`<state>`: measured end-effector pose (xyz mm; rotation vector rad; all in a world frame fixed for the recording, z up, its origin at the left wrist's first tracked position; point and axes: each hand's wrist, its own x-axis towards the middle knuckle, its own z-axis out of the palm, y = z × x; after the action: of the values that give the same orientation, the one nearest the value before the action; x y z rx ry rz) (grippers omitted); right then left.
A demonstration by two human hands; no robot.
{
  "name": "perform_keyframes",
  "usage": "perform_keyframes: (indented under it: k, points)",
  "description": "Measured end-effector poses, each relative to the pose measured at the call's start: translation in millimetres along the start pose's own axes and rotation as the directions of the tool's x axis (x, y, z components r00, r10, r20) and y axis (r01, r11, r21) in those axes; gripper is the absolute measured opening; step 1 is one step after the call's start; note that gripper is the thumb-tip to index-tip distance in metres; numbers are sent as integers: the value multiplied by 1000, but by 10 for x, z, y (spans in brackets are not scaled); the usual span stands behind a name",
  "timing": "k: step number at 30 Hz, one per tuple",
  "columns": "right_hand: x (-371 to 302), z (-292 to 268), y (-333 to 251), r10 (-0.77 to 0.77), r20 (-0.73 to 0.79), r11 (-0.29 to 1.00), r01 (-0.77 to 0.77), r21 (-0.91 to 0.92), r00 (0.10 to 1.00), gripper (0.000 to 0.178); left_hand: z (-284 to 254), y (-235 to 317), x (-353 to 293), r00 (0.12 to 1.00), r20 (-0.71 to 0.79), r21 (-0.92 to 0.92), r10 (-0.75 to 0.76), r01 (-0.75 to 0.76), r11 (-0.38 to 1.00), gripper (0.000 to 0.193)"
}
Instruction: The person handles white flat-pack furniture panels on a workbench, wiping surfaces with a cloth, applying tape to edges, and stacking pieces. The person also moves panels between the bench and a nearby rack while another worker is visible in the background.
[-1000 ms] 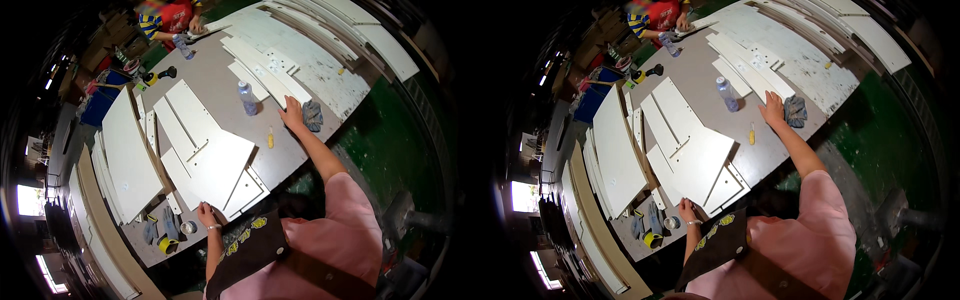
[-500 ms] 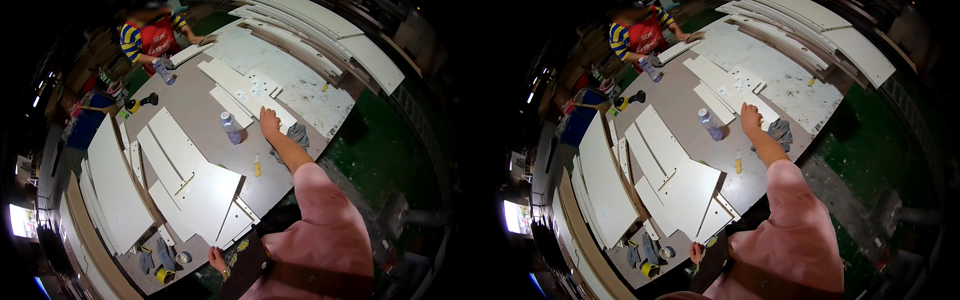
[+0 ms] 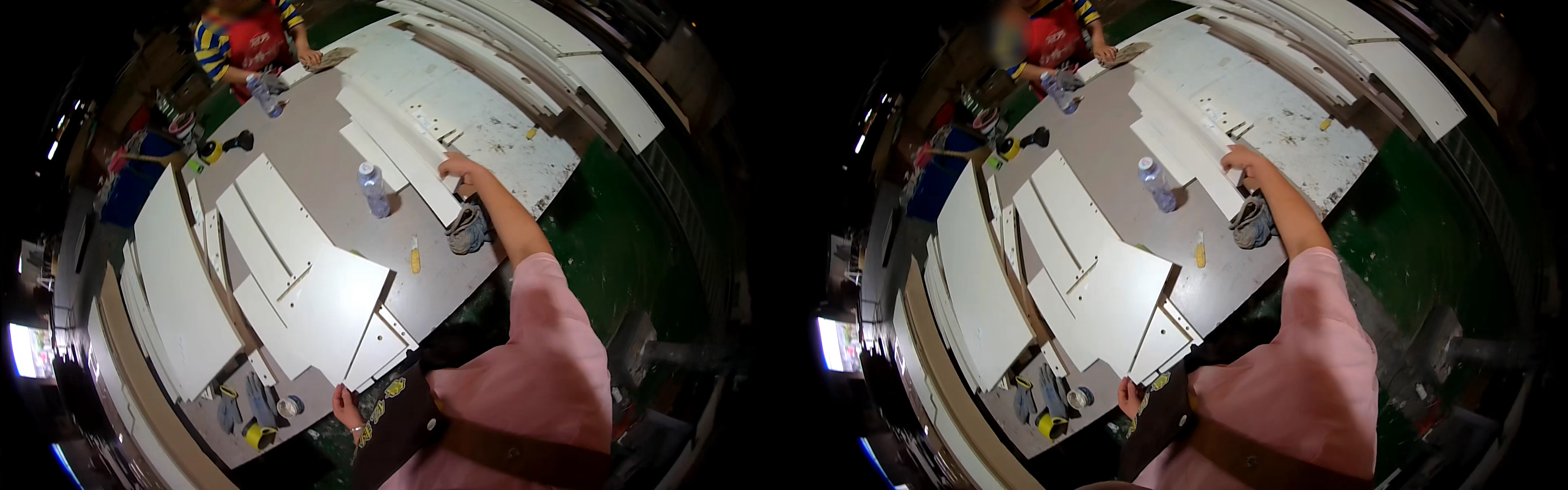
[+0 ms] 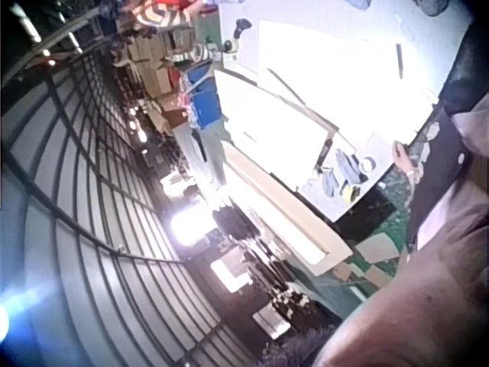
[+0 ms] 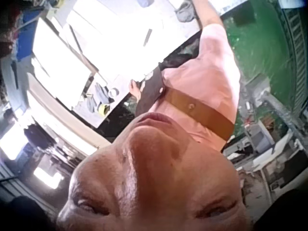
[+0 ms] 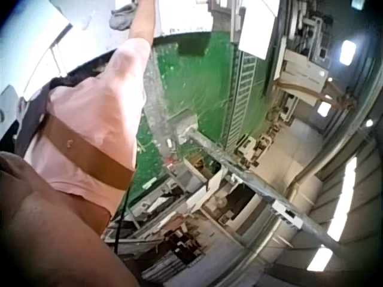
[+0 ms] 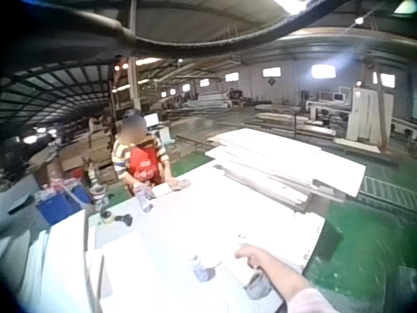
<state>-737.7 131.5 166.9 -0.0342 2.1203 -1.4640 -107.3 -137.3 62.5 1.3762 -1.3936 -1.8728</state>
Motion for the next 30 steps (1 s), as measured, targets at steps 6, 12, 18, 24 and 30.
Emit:
perform_keyframes:
  k: [6, 12, 18, 24, 30]
  points:
    - [-286, 209, 89, 47, 183, 913, -117, 392, 982, 49, 139, 110, -99, 998, -55, 9, -18, 19, 1000, 27]
    - [-74, 293, 383, -38, 144, 946, -11, 324, 989, 35, 226, 199, -229, 998, -54, 34, -19, 21, 999, 27]
    - [-379, 113, 511, -242, 350, 878, 51, 476, 905, 57, 188, 194, -364, 988, -113, 27, 109, -107, 994, 25]
    - [-1442, 1001, -319, -463, 79, 831, 402, 384, 883, 54, 134, 187, -660, 979, -168, 72, 114, -103, 992, 27]
    - [-2338, 2467, -1007, -648, 213, 634, 363, 683, 731, 41, 319, 1214, -601, 931, 159, -292, 329, -274, 916, 41]
